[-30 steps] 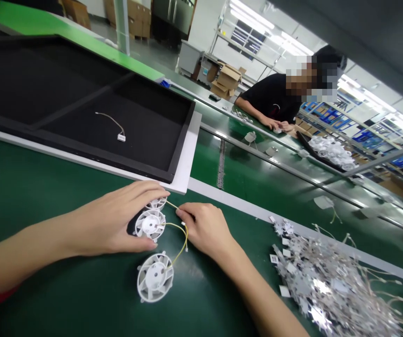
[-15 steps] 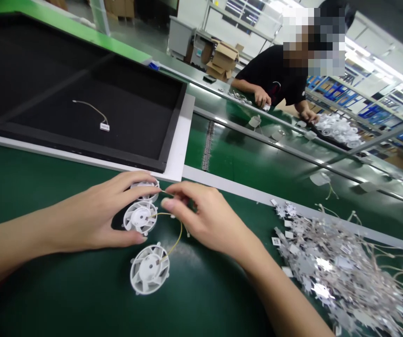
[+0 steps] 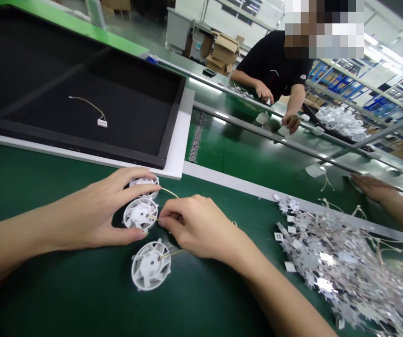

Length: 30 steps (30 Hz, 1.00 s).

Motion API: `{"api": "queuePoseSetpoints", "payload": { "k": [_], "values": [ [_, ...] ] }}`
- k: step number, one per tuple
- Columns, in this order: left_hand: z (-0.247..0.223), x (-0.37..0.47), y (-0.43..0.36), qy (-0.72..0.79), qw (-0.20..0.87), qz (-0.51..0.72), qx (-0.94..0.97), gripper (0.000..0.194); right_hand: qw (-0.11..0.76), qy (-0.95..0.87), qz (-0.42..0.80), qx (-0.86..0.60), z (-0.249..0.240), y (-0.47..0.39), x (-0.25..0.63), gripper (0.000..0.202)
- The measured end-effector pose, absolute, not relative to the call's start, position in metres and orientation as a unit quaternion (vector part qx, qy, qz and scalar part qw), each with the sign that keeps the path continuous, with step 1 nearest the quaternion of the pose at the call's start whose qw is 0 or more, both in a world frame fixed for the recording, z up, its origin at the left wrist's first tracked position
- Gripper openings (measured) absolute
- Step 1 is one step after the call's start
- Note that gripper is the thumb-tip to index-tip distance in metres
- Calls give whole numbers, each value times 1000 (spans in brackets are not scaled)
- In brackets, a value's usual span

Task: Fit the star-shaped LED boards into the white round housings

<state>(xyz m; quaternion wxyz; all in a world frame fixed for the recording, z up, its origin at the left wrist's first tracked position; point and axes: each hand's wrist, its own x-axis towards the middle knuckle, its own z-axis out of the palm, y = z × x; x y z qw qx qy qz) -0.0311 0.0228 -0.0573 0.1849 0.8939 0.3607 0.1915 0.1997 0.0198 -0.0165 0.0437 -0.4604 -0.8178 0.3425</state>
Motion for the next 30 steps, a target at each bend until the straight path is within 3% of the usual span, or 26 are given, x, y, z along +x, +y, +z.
{"api": "queuePoseSetpoints", "payload": {
  "k": [6, 10, 14, 18, 20, 24, 27, 30],
  "values": [
    [-56, -29, 20, 385, 193, 203, 880, 57, 46, -821, 344, -453, -19, 20, 202, 8],
    [-55, -31, 21, 377, 207, 187, 883, 60, 54, -897, 185, -397, -23, 15, 202, 4],
    [-55, -32, 23, 375, 196, 174, 889, 59, 68, -952, 13, -299, -29, 10, 203, 25],
    [-55, -32, 23, 377, 191, 176, 889, 60, 84, -953, -34, -289, -30, 5, 202, 29],
    [-56, -32, 23, 377, 193, 181, 888, 61, 88, -935, 32, -341, -29, 3, 199, 25],
    [-58, -33, 24, 379, 189, 180, 888, 64, 84, -818, 297, -485, -26, 4, 194, 19],
    [-58, -33, 23, 376, 183, 176, 891, 64, 84, -716, 467, -512, -25, 10, 193, 21],
    [-56, -32, 22, 376, 174, 180, 892, 61, 77, -649, 559, -510, -27, 17, 195, 25]
  ]
}}
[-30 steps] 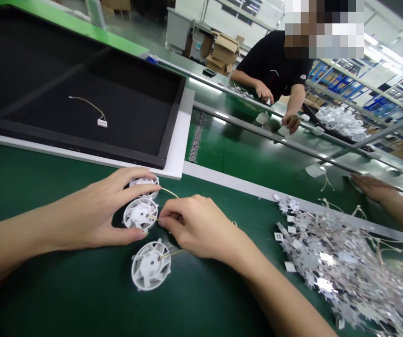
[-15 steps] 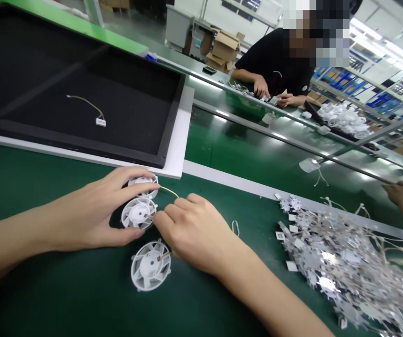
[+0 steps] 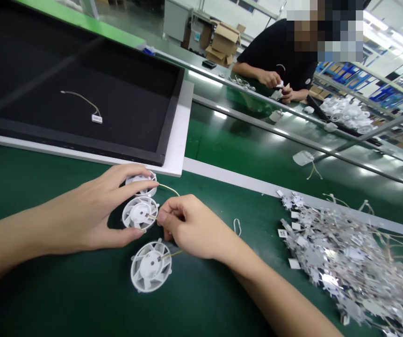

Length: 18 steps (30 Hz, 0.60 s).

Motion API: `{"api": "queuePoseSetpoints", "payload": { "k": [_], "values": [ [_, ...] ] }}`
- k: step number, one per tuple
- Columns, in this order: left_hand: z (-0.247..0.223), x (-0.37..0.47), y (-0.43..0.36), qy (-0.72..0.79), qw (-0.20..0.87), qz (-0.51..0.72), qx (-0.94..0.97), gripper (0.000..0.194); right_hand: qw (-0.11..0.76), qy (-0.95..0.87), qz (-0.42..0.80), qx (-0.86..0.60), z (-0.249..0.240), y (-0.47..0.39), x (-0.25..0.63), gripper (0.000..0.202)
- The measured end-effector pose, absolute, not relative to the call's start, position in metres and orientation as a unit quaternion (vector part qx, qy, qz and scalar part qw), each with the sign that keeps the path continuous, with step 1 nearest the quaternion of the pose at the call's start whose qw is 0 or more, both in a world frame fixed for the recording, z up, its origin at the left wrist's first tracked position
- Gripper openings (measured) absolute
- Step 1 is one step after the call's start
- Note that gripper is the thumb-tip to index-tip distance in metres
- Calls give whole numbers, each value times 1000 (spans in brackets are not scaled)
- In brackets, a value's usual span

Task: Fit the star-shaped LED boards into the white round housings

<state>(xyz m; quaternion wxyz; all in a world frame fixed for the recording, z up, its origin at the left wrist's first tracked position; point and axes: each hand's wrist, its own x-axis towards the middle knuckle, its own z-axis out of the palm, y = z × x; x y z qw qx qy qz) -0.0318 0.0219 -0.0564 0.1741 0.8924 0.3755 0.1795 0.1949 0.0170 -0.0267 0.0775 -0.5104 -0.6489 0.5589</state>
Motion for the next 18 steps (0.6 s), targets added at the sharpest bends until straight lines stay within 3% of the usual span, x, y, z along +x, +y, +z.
{"api": "queuePoseSetpoints", "payload": {
  "k": [5, 12, 18],
  "values": [
    [-56, -30, 22, 379, 154, 182, 894, 58, 47, -623, 578, -525, -27, 20, 197, 26],
    [-62, -28, 18, 401, 210, 167, 876, 74, 25, -712, 466, -525, -26, 15, 192, 24],
    [-58, -21, 8, 449, 260, 160, 840, 54, 24, -743, 426, -515, -27, 13, 192, 25]
  ]
}}
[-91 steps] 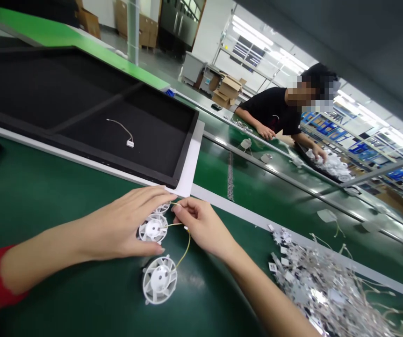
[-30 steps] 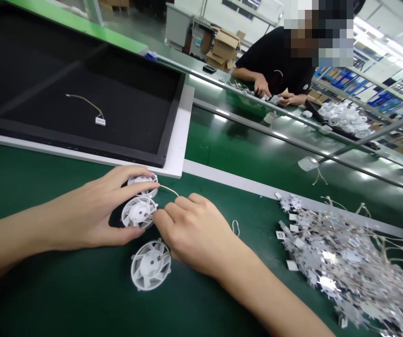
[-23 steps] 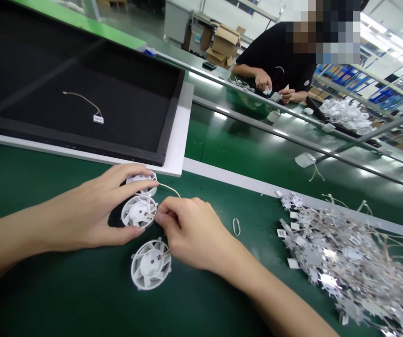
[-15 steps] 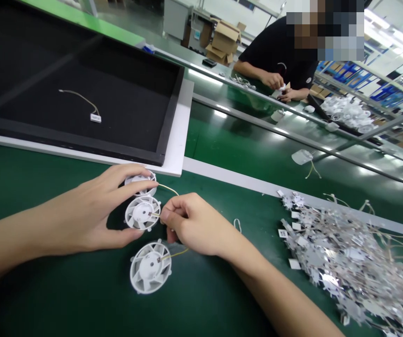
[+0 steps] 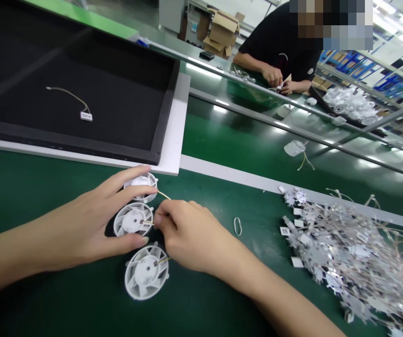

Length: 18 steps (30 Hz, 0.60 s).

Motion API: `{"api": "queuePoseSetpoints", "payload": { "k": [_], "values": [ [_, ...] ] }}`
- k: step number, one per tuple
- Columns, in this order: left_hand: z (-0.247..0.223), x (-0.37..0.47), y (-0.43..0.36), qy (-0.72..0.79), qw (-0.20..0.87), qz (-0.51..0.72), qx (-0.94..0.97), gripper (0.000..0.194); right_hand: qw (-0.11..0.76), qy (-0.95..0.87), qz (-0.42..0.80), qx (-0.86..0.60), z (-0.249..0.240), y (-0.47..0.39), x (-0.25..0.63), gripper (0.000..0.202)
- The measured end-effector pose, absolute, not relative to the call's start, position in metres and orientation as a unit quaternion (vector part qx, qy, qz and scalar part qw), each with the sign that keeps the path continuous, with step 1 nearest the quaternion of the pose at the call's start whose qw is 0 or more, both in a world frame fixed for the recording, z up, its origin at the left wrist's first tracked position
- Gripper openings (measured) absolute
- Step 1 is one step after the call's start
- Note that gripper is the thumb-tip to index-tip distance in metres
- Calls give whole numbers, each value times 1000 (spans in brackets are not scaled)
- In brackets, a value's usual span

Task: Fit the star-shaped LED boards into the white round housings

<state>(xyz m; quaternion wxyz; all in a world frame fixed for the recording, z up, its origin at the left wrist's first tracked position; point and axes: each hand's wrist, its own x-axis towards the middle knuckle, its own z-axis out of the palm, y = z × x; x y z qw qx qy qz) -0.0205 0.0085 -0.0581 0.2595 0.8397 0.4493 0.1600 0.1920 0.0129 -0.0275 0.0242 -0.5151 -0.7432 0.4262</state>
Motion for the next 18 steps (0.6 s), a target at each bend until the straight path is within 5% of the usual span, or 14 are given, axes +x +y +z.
{"api": "queuePoseSetpoints", "payload": {
  "k": [5, 11, 18],
  "values": [
    [-57, -20, 10, 444, 262, 154, 843, 51, 20, -778, 350, -521, -20, 12, 197, 22],
    [-58, -21, 10, 448, 256, 147, 844, 54, 125, -802, 198, -549, -22, 18, 201, 7],
    [-56, -20, 12, 435, 215, 143, 863, 55, 94, -861, 90, -492, -43, 25, 198, 15]
  ]
}}
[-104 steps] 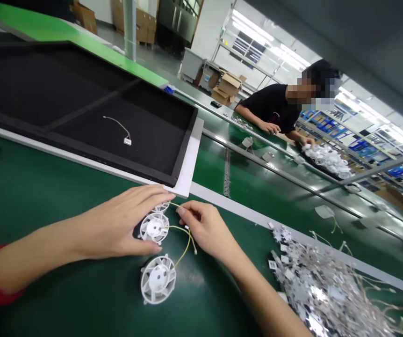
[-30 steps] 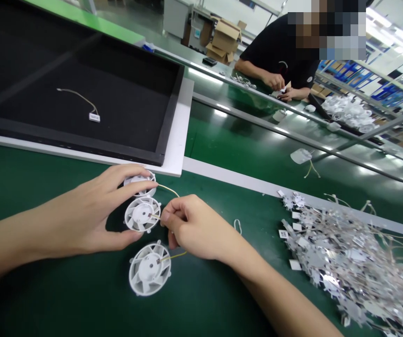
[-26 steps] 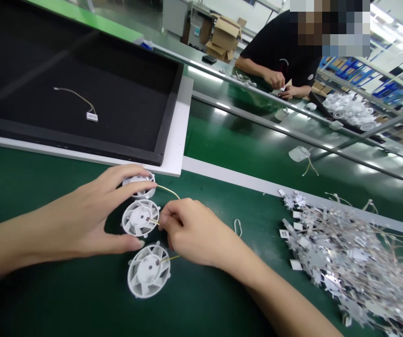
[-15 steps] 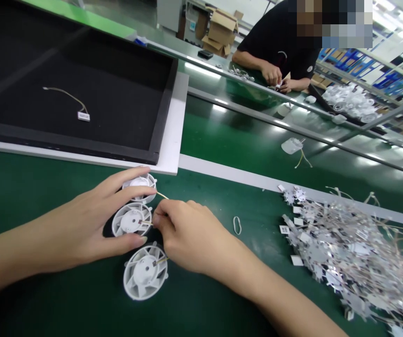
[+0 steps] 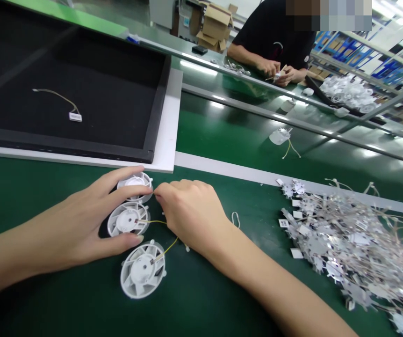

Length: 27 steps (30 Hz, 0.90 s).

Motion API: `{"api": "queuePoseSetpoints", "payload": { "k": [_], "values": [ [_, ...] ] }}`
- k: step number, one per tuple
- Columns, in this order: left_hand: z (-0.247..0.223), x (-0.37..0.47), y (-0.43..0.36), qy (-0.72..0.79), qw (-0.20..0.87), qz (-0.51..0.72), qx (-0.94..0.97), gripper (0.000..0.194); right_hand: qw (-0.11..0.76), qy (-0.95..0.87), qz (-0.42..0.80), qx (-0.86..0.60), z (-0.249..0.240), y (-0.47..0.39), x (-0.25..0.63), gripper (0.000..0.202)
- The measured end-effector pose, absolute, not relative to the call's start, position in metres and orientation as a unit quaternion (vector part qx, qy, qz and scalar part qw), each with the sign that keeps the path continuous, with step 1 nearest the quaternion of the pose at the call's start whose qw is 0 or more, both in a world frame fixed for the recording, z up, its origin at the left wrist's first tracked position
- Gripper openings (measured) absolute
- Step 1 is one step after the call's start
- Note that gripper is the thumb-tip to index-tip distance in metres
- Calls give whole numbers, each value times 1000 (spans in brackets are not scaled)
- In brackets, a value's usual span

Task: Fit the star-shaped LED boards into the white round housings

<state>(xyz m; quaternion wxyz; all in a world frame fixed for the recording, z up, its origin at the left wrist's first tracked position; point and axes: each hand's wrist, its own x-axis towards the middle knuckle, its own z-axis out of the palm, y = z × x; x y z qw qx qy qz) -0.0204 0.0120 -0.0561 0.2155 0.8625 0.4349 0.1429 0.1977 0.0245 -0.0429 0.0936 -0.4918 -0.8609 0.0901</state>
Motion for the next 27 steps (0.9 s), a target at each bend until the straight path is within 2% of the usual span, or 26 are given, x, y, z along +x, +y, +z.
{"api": "queuePoseSetpoints", "payload": {
  "k": [4, 9, 14, 18, 20, 22, 27],
  "values": [
    [-58, -22, 14, 428, 203, 147, 868, 57, 87, -877, 70, -467, -46, 26, 198, 14],
    [-62, -27, 16, 414, 224, 167, 866, 69, 146, -875, 118, -447, -39, 27, 205, 13],
    [-57, -28, 18, 363, 197, 221, 883, 62, 201, -880, 169, -396, -5, 25, 217, 17],
    [-53, -28, 17, 298, 153, 272, 902, 40, 145, -911, 189, -337, 15, 18, 221, 18],
    [-54, -27, 15, 271, 146, 274, 911, 36, 93, -924, 193, -317, 18, 12, 221, 15],
    [-54, -27, 14, 249, 145, 254, 923, 42, 37, -936, 182, -299, 18, 4, 222, 10],
    [-54, -22, 12, 233, 140, 199, 942, 76, -36, -945, 139, -294, 14, -7, 222, 9]
  ]
}}
